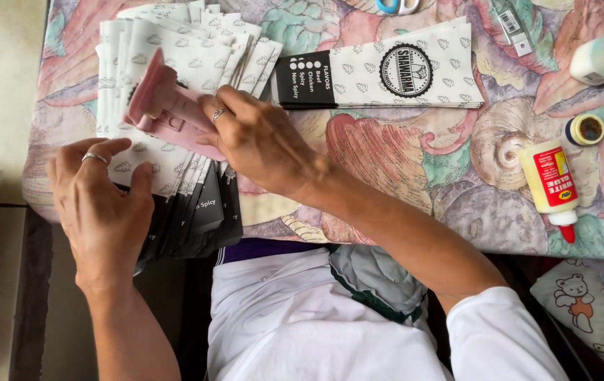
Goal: Manually assembling paper shawarma packaging sleeves by applying white glue to the edges and folding them closed.
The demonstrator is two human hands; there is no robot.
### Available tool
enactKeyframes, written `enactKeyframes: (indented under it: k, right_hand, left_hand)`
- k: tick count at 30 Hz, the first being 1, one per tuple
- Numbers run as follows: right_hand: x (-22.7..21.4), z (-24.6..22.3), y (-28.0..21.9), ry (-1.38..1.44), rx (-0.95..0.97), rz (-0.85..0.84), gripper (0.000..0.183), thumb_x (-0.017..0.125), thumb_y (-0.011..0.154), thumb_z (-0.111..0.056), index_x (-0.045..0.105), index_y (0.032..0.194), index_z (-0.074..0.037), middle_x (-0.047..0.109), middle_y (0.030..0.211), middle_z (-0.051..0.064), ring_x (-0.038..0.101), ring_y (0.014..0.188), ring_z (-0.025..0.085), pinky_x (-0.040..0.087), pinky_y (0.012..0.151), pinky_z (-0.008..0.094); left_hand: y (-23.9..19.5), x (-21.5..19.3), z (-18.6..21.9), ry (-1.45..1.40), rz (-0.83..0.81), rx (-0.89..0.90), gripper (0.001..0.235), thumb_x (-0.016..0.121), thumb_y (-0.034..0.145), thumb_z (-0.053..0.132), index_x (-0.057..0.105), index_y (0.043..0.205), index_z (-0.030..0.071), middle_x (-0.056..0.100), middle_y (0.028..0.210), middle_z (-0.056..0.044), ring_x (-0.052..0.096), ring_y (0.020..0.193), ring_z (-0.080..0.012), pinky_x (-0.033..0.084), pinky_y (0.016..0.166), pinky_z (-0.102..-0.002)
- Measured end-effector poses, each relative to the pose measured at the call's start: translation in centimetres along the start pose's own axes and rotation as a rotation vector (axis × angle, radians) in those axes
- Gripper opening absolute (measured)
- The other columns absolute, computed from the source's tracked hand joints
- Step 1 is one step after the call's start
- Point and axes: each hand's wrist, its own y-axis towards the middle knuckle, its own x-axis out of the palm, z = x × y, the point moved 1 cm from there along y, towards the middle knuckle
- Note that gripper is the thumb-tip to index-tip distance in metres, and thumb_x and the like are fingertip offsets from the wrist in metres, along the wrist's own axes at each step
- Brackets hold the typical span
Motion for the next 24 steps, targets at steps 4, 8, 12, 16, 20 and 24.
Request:
enactKeyframes:
  k: [4,8,12,16,20,24]
  right_hand:
    - [-6.7,1.9,-0.4,0.226,0.054,-0.019,0.039,0.076,0.099,-0.012,0.063,0.122,0.018,0.06,0.125,0.025,0.068,0.07,0.013,0.068,0.064,0.015]
    - [-12.7,7.0,-4.7,-0.075,0.278,-0.262,0.047,0.07,0.098,-0.01,0.053,0.14,0.003,0.051,0.138,0.02,0.045,0.114,0.025,0.042,0.1,0.037]
    - [-16.1,8.9,-9.4,-0.186,0.512,-0.554,0.066,0.056,0.101,-0.029,0.035,0.158,-0.005,0.03,0.167,0.018,0.011,0.156,0.041,-0.005,0.122,0.064]
    - [-16.3,7.9,-15.6,-0.292,0.235,-0.275,0.039,0.076,0.098,-0.002,0.066,0.135,0.001,0.064,0.147,0.027,0.052,0.145,0.048,0.015,0.125,0.071]
    - [-16.7,3.2,-18.5,-0.296,0.202,-0.265,0.034,0.072,0.098,-0.001,0.066,0.132,0.0,0.065,0.142,0.025,0.056,0.14,0.044,0.031,0.126,0.063]
    - [-17.8,1.7,-20.0,-0.307,0.206,-0.226,0.059,0.077,0.094,-0.022,0.055,0.144,0.0,0.053,0.154,0.021,0.054,0.142,0.04,0.04,0.123,0.059]
  left_hand:
    - [-0.8,0.0,-0.8,0.039,0.013,-0.04,0.028,0.081,0.097,0.011,0.071,0.119,-0.002,0.06,0.123,-0.019,0.052,0.113,-0.0395,0.042,0.096,-0.057]
    - [-1.3,-0.9,0.3,0.034,0.188,0.029,0.022,0.085,0.099,-0.002,0.076,0.119,-0.003,0.065,0.126,-0.019,0.061,0.119,-0.0394,0.049,0.099,-0.057]
    - [-1.3,-1.6,2.6,-0.039,0.392,0.219,0.021,0.088,0.106,-0.019,0.076,0.119,-0.007,0.068,0.128,-0.021,0.07,0.114,-0.0381,0.061,0.09,-0.049]
    - [-1.1,-1.1,6.5,-0.188,0.401,0.347,0.015,0.08,0.112,-0.012,0.069,0.123,-0.011,0.067,0.124,-0.03,0.073,0.108,-0.04,0.063,0.08,-0.039]
    - [-1.6,1.1,11.9,-0.356,0.175,0.47,0.018,0.073,0.1,-0.013,0.065,0.116,-0.01,0.067,0.115,-0.028,0.069,0.103,-0.0384,0.061,0.087,-0.042]
    - [-2.5,6.1,15.1,-0.433,-0.136,0.699,0.023,0.064,0.102,0.001,0.062,0.121,-0.011,0.064,0.124,-0.029,0.062,0.117,-0.0432,0.058,0.098,-0.049]
